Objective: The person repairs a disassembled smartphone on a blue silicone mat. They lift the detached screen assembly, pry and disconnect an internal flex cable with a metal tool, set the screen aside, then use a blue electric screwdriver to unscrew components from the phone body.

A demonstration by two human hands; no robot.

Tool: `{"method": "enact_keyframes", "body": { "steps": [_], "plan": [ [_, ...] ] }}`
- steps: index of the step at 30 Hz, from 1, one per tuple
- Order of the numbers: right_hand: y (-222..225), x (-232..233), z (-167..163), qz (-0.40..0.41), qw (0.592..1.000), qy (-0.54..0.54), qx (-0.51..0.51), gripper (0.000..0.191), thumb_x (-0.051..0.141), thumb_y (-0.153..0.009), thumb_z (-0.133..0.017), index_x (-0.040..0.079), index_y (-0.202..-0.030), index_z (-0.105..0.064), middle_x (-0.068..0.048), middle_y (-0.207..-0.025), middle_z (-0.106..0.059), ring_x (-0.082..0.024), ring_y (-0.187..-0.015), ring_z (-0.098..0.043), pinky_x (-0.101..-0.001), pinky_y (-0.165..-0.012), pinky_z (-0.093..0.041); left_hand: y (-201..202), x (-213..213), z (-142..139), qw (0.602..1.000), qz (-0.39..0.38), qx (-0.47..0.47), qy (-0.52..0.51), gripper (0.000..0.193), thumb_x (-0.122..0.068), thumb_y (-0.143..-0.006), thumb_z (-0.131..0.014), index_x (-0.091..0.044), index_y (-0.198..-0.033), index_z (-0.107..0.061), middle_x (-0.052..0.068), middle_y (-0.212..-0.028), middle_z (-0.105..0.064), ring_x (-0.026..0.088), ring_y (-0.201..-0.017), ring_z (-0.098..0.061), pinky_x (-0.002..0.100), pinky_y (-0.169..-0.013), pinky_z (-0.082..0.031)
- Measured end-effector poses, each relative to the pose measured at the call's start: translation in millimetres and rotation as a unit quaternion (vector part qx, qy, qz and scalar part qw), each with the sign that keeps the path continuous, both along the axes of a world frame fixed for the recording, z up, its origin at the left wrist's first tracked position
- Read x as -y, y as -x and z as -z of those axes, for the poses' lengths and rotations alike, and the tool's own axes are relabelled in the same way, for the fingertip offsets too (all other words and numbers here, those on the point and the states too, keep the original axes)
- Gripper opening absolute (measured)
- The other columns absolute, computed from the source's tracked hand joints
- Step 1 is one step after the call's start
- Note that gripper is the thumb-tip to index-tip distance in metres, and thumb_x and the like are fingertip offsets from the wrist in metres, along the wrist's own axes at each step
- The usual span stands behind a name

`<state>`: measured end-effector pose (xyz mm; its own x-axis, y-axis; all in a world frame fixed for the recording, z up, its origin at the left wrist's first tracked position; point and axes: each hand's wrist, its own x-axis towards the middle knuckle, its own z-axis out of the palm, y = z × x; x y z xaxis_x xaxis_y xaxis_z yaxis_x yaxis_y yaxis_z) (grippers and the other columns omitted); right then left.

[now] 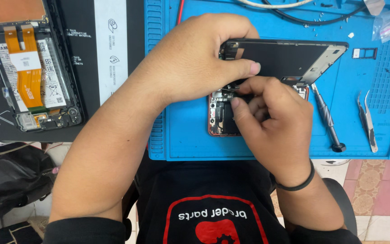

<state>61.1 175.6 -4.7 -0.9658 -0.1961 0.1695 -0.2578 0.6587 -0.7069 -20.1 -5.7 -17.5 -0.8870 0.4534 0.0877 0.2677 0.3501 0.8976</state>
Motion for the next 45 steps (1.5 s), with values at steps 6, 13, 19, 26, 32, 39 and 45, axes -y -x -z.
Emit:
{"method": "enact_keyframes", "body": {
  "steps": [6,13,19,26,32,39,45],
  "plan": [
    [-1.6,-0.4,6.3,-0.014,1.0,0.013,-0.014,0.011,-0.003,-0.096,-0.077,0.001,-0.1,-0.068,-0.002,-0.083,-0.066,-0.006,-0.063,-0.057,-0.0214,-0.059,-0.042,1.0,0.7,0.9,1.0,0.009,-0.024,-0.012,0.023,-0.027,-0.089,-0.082,-0.012,-0.105,-0.074,0.001,-0.087,-0.073,0.014,-0.078,-0.072,0.03,-0.068,-0.056],
    [-4.0,-10.6,5.8,0.009,0.948,0.245,0.201,0.015,-0.003,-0.096,-0.068,0.002,-0.111,-0.067,0.004,-0.096,-0.067,-0.001,-0.085,-0.063,-0.0162,-0.072,-0.05,1.9,-1.0,-1.6,0.999,-0.002,0.039,-0.003,0.024,-0.029,-0.085,-0.08,-0.014,-0.102,-0.073,-0.001,-0.082,-0.071,0.012,-0.074,-0.071,0.03,-0.066,-0.054],
    [1.5,-20.3,3.3,0.006,0.931,0.238,0.275,0.011,0.0,-0.098,-0.067,0.002,-0.108,-0.07,-0.001,-0.099,-0.074,-0.003,-0.076,-0.061,-0.0176,-0.062,-0.047,2.4,0.8,3.1,1.0,0.014,-0.021,-0.018,0.024,-0.027,-0.089,-0.082,-0.012,-0.106,-0.074,0.001,-0.086,-0.073,0.014,-0.078,-0.072,0.03,-0.069,-0.055],
    [7.6,-19.2,-2.0,-0.029,0.926,0.231,0.296,0.005,0.002,-0.101,-0.063,0.003,-0.103,-0.067,0.001,-0.091,-0.067,-0.003,-0.073,-0.057,-0.0183,-0.063,-0.048,3.2,1.0,4.6,1.0,0.016,-0.014,-0.017,0.024,-0.027,-0.089,-0.082,-0.011,-0.106,-0.074,0.002,-0.087,-0.073,0.014,-0.079,-0.073,0.03,-0.069,-0.056],
    [10.8,-16.3,-3.7,-0.049,0.931,0.218,0.288,0.004,0.002,-0.103,-0.058,0.002,-0.102,-0.062,0.001,-0.097,-0.066,-0.006,-0.078,-0.062,-0.0203,-0.069,-0.054,2.7,0.6,-1.5,1.0,0.007,0.019,-0.024,0.024,-0.027,-0.086,-0.079,-0.012,-0.104,-0.073,0.001,-0.086,-0.072,0.013,-0.078,-0.072,0.029,-0.069,-0.055],
    [12.6,-15.4,-2.5,-0.051,0.929,0.223,0.29,0.006,0.001,-0.104,-0.058,0.002,-0.104,-0.064,-0.002,-0.093,-0.066,-0.008,-0.082,-0.068,-0.022,-0.074,-0.058,4.5,0.7,-2.9,1.0,0.02,-0.008,-0.018,0.024,-0.027,-0.09,-0.08,-0.011,-0.106,-0.074,0.003,-0.088,-0.073,0.015,-0.081,-0.073,0.031,-0.07,-0.056],
    [12.5,-16.1,-9.5,-0.038,0.977,0.127,0.166,0.006,-0.002,-0.102,-0.065,0.001,-0.105,-0.068,-0.002,-0.096,-0.065,-0.008,-0.082,-0.065,-0.0218,-0.07,-0.055,5.1,-0.1,-4.2,0.999,0.016,0.02,-0.035,0.024,-0.027,-0.085,-0.078,-0.011,-0.101,-0.072,0.003,-0.086,-0.071,0.015,-0.08,-0.071,0.03,-0.07,-0.054]
  ]
}}
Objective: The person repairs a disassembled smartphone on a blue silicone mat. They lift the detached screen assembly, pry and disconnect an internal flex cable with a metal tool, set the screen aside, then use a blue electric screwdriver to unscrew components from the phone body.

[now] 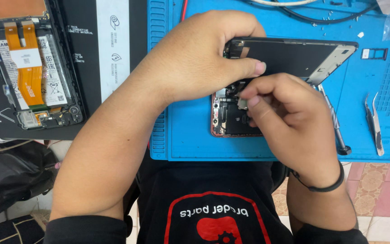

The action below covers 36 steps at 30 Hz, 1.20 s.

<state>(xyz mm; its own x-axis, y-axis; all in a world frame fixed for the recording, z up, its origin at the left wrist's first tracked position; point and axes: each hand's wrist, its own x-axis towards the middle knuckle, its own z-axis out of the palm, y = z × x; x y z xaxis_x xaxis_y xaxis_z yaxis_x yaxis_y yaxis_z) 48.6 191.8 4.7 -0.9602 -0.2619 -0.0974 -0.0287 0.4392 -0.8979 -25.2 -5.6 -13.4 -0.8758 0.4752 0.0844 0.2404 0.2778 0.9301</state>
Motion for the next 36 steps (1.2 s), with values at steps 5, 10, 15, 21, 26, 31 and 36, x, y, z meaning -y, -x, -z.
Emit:
{"method": "enact_keyframes", "body": {
  "steps": [5,10,15,21,26,31,36],
  "plan": [
    [-14.2,-6.0,-6.2,0.05,0.989,-0.107,-0.086,0.013,-0.004,-0.097,-0.071,-0.001,-0.109,-0.067,-0.002,-0.093,-0.068,-0.007,-0.079,-0.067,-0.02,-0.067,-0.051,-0.4,-0.4,-0.8,1.0,-0.003,-0.019,0.002,0.025,-0.027,-0.085,-0.079,-0.012,-0.102,-0.072,0.003,-0.086,-0.071,0.016,-0.08,-0.071,0.031,-0.071,-0.054],
    [-34.1,-47.1,-4.6,0.116,0.975,-0.14,-0.127,0.007,-0.004,-0.105,-0.069,-0.002,-0.11,-0.064,-0.006,-0.098,-0.069,-0.009,-0.084,-0.067,-0.0194,-0.075,-0.052,-1.7,0.7,-1.6,1.0,-0.005,-0.025,-0.001,0.026,-0.027,-0.084,-0.079,-0.011,-0.103,-0.072,0.004,-0.085,-0.071,0.017,-0.08,-0.071,0.032,-0.072,-0.054],
    [-45.4,-99.9,13.9,0.209,0.967,-0.108,-0.103,0.006,-0.006,-0.117,-0.062,-0.002,-0.118,-0.057,-0.008,-0.109,-0.068,-0.008,-0.089,-0.064,-0.019,-0.081,-0.051,-3.8,0.4,-0.3,0.999,-0.007,-0.036,0.001,0.025,-0.027,-0.085,-0.079,-0.011,-0.103,-0.072,0.004,-0.086,-0.072,0.017,-0.081,-0.072,0.032,-0.072,-0.054],
    [-48.3,-134.5,26.4,0.225,0.948,-0.209,-0.08,0.009,0.0,-0.111,-0.061,0.0,-0.12,-0.061,-0.006,-0.106,-0.068,-0.007,-0.081,-0.058,-0.0209,-0.072,-0.046,-6.7,-0.1,-1.7,0.999,-0.004,-0.036,-0.011,0.022,-0.023,-0.086,-0.078,-0.011,-0.104,-0.072,0.004,-0.087,-0.072,0.017,-0.082,-0.072,0.031,-0.072,-0.054],
    [-50.7,-137.3,30.7,0.189,0.909,-0.354,-0.114,0.008,-0.003,-0.107,-0.071,0.0,-0.114,-0.073,-0.011,-0.097,-0.068,-0.01,-0.075,-0.061,-0.0223,-0.069,-0.047,-5.8,-0.1,-3.5,0.999,0.003,-0.053,0.004,0.021,-0.023,-0.09,-0.079,-0.012,-0.107,-0.074,0.005,-0.088,-0.074,0.017,-0.083,-0.073,0.032,-0.072,-0.055],
    [-48.1,-105.3,11.7,0.133,0.893,-0.378,-0.207,0.015,-0.008,-0.103,-0.073,0.0,-0.115,-0.077,-0.01,-0.108,-0.066,-0.018,-0.083,-0.059,-0.0264,-0.072,-0.045,-5.2,-0.4,-1.8,0.999,-0.009,-0.031,0.0,0.022,-0.024,-0.086,-0.077,-0.013,-0.104,-0.073,0.004,-0.086,-0.073,0.017,-0.081,-0.072,0.032,-0.071,-0.054],
    [-42.3,-36.7,2.5,-0.05,0.944,-0.238,-0.223,0.037,0.015,-0.083,-0.081,0.005,-0.117,-0.073,-0.011,-0.103,-0.066,-0.028,-0.09,-0.064,-0.0392,-0.077,-0.05,-4.3,-0.4,-2.4,0.998,0.004,-0.057,0.007,0.024,-0.025,-0.092,-0.08,-0.013,-0.111,-0.074,0.005,-0.091,-0.076,0.018,-0.085,-0.075,0.032,-0.074,-0.057]
  ]
}}
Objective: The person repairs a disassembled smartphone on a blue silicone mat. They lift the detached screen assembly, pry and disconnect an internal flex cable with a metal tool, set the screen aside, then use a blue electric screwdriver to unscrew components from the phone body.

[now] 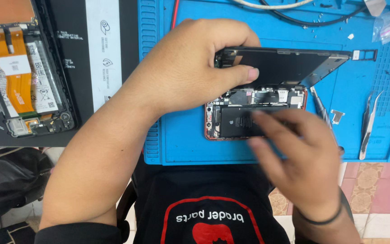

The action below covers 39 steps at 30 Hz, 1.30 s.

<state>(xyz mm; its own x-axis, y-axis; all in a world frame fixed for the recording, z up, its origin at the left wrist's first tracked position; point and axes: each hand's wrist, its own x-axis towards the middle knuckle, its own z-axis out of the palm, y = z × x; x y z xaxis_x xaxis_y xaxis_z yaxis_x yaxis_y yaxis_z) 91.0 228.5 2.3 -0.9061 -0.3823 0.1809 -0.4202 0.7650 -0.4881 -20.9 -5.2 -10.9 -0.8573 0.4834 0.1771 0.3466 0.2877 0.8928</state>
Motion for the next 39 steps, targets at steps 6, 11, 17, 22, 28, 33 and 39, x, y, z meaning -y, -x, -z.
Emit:
{"method": "enact_keyframes", "body": {
  "steps": [6,11,17,22,28,33,39],
  "plan": [
    [24.3,37.6,1.1,-0.026,0.999,-0.046,0.003,0.05,0.034,-0.08,-0.085,0.01,-0.122,-0.076,-0.007,-0.091,-0.062,-0.024,-0.076,-0.058,-0.0391,-0.065,-0.045,-1.1,0.7,0.0,0.999,-0.017,0.026,-0.017,0.024,-0.024,-0.085,-0.076,-0.013,-0.107,-0.073,0.006,-0.088,-0.075,0.019,-0.081,-0.074,0.032,-0.07,-0.056],
    [23.2,44.0,2.2,-0.039,0.991,-0.117,-0.05,0.055,0.043,-0.077,-0.083,0.012,-0.123,-0.077,-0.008,-0.091,-0.059,-0.026,-0.076,-0.057,-0.0406,-0.063,-0.045,0.5,1.2,4.4,0.999,-0.015,0.037,-0.004,0.025,-0.025,-0.089,-0.078,-0.013,-0.11,-0.074,0.006,-0.089,-0.077,0.02,-0.08,-0.077,0.032,-0.07,-0.058],
    [23.3,40.8,9.5,-0.013,0.997,-0.078,-0.024,0.06,0.046,-0.076,-0.084,0.01,-0.124,-0.075,-0.009,-0.092,-0.059,-0.024,-0.074,-0.056,-0.0389,-0.062,-0.045,2.0,1.4,4.6,1.0,-0.011,0.023,-0.018,0.025,-0.025,-0.089,-0.078,-0.013,-0.111,-0.074,0.007,-0.09,-0.077,0.021,-0.082,-0.077,0.033,-0.071,-0.058],
    [22.1,38.2,13.5,-0.011,0.997,-0.075,-0.029,0.061,0.044,-0.075,-0.087,0.008,-0.122,-0.076,-0.01,-0.091,-0.06,-0.025,-0.073,-0.057,-0.0391,-0.062,-0.046,1.0,1.8,3.5,0.999,-0.01,0.041,-0.017,0.024,-0.024,-0.086,-0.076,-0.012,-0.107,-0.073,0.007,-0.087,-0.075,0.022,-0.079,-0.075,0.033,-0.069,-0.056],
    [22.9,32.3,14.8,0.003,1.0,0.006,-0.014,0.051,0.032,-0.078,-0.088,0.006,-0.12,-0.075,-0.009,-0.094,-0.063,-0.023,-0.078,-0.06,-0.0355,-0.068,-0.048,-0.5,2.2,3.5,1.0,-0.011,0.024,-0.014,0.023,-0.024,-0.091,-0.077,-0.012,-0.11,-0.074,0.006,-0.089,-0.076,0.019,-0.081,-0.077,0.031,-0.07,-0.057],
    [21.2,29.6,11.9,0.016,0.999,0.044,0.007,0.044,0.024,-0.08,-0.088,0.004,-0.117,-0.075,-0.009,-0.094,-0.063,-0.021,-0.081,-0.061,-0.0326,-0.07,-0.049,-1.0,1.8,2.7,1.0,-0.005,0.003,-0.019,0.023,-0.024,-0.093,-0.078,-0.011,-0.112,-0.074,0.005,-0.092,-0.076,0.017,-0.084,-0.076,0.03,-0.073,-0.058],
    [14.6,4.7,-7.0,0.125,0.99,0.059,0.021,0.031,0.01,-0.081,-0.085,0.0,-0.109,-0.075,-0.01,-0.092,-0.064,-0.017,-0.073,-0.062,-0.0284,-0.064,-0.05,-2.4,2.3,-1.3,0.999,-0.004,0.045,-0.017,0.021,-0.024,-0.093,-0.076,-0.012,-0.11,-0.075,0.002,-0.088,-0.077,0.014,-0.081,-0.076,0.028,-0.071,-0.058]
  ]
}}
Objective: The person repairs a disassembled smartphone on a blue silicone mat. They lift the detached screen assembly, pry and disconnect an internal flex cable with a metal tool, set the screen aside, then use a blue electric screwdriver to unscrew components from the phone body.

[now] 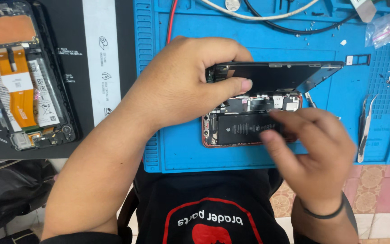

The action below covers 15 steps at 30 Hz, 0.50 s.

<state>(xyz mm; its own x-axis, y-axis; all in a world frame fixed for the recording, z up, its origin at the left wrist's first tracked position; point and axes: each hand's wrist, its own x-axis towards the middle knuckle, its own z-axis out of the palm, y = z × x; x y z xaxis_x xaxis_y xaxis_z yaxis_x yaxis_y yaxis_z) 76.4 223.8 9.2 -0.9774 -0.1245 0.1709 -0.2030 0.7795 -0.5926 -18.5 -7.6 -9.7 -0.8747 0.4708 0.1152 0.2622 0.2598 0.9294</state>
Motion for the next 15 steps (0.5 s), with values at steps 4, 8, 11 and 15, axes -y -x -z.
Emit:
{"method": "enact_keyframes", "body": {
  "steps": [4,8,11,15],
  "plan": [
    [-0.3,-14.8,0.7,0.018,0.996,-0.068,-0.047,0.028,0.005,-0.085,-0.086,-0.002,-0.11,-0.074,-0.012,-0.095,-0.066,-0.02,-0.079,-0.065,-0.0305,-0.07,-0.05,-0.4,-0.5,-2.3,1.0,0.0,-0.004,0.008,0.019,-0.024,-0.094,-0.076,-0.012,-0.108,-0.075,0.001,-0.086,-0.076,0.011,-0.077,-0.075,0.027,-0.067,-0.056],
    [-2.4,-18.2,5.9,0.027,0.997,-0.049,-0.046,0.025,0.002,-0.087,-0.085,0.0,-0.11,-0.074,-0.012,-0.097,-0.066,-0.02,-0.081,-0.066,-0.0282,-0.069,-0.051,-2.0,-2.0,-4.7,1.0,0.001,0.007,0.013,0.016,-0.024,-0.094,-0.076,-0.011,-0.102,-0.075,0.001,-0.08,-0.074,0.01,-0.072,-0.072,0.027,-0.062,-0.053],
    [-1.9,-15.0,6.6,0.004,0.997,-0.048,-0.063,0.02,0.003,-0.092,-0.084,0.004,-0.11,-0.075,-0.009,-0.099,-0.066,-0.018,-0.083,-0.067,-0.0266,-0.071,-0.051,-3.4,-3.8,-5.1,1.0,0.002,0.012,0.018,0.015,-0.024,-0.093,-0.076,-0.01,-0.1,-0.075,0.001,-0.077,-0.073,0.01,-0.069,-0.071,0.027,-0.061,-0.053],
    [7.9,-11.0,-0.9,-0.102,0.982,-0.127,-0.098,0.025,0.002,-0.077,-0.084,0.004,-0.101,-0.078,-0.009,-0.09,-0.066,-0.025,-0.073,-0.064,-0.036,-0.063,-0.047,-4.6,-4.3,-4.6,0.999,0.005,-0.031,0.01,0.015,-0.022,-0.095,-0.078,-0.008,-0.101,-0.074,0.003,-0.081,-0.073,0.012,-0.072,-0.071,0.028,-0.063,-0.052]
  ]
}}
